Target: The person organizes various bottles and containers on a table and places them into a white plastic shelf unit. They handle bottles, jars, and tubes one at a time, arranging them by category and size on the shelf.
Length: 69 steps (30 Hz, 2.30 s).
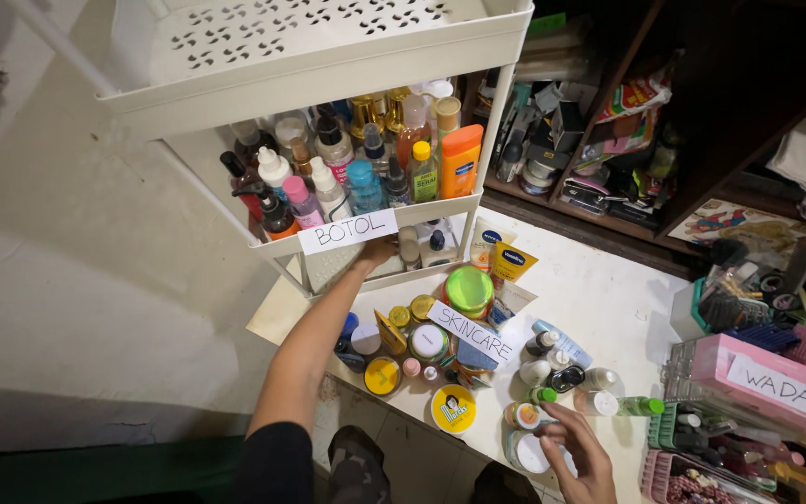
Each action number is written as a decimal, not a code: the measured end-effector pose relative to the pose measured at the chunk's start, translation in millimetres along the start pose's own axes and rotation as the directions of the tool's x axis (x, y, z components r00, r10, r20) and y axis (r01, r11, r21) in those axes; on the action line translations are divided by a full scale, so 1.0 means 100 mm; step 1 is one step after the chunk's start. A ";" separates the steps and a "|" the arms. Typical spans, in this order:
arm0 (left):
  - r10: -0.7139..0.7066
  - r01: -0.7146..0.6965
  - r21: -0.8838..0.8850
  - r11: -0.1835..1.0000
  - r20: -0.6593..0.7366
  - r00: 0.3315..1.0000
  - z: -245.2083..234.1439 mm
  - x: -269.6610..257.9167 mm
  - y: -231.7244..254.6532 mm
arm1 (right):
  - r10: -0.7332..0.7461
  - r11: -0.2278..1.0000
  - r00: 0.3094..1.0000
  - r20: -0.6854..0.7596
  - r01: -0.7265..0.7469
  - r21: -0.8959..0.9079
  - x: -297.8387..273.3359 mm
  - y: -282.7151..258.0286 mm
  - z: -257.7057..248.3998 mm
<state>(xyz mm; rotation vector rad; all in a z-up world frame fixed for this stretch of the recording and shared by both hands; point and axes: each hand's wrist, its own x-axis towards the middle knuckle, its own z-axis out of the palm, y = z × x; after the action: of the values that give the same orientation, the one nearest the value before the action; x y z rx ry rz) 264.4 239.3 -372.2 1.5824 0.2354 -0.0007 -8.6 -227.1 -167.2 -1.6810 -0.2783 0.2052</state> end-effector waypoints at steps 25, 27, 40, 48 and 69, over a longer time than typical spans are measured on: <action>0.215 -0.133 0.188 0.973 -0.536 0.816 1.23 -3.66 2.54 | -0.044 0.943 0.997 -0.065 0.020 -0.333 0.53 -1.02 -1.11; 0.153 -0.112 0.108 0.988 -0.541 0.827 1.49 -3.91 2.58 | -0.020 0.894 0.998 -0.060 -0.009 -0.448 0.64 -0.86 -1.30; -0.006 0.003 -0.008 1.000 -0.437 0.899 2.56 -4.40 2.52 | 0.146 0.599 0.935 0.324 0.177 -0.781 1.02 -0.19 -1.43; -0.046 0.029 -0.044 0.999 -0.482 0.875 2.61 -4.55 2.59 | -0.188 0.577 0.833 0.520 0.522 -0.628 0.97 -0.27 -0.85; 0.030 -0.022 0.020 1.000 -0.569 0.822 2.45 -4.71 2.72 | -0.238 0.549 0.609 0.757 0.727 -0.412 1.76 -0.89 -0.59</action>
<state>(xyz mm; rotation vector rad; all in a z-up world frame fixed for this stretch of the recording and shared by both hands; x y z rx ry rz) -119.1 -75.2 -41.3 1.5649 0.6845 0.5043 170.5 -219.9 -67.0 -2.1342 -1.5506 0.2156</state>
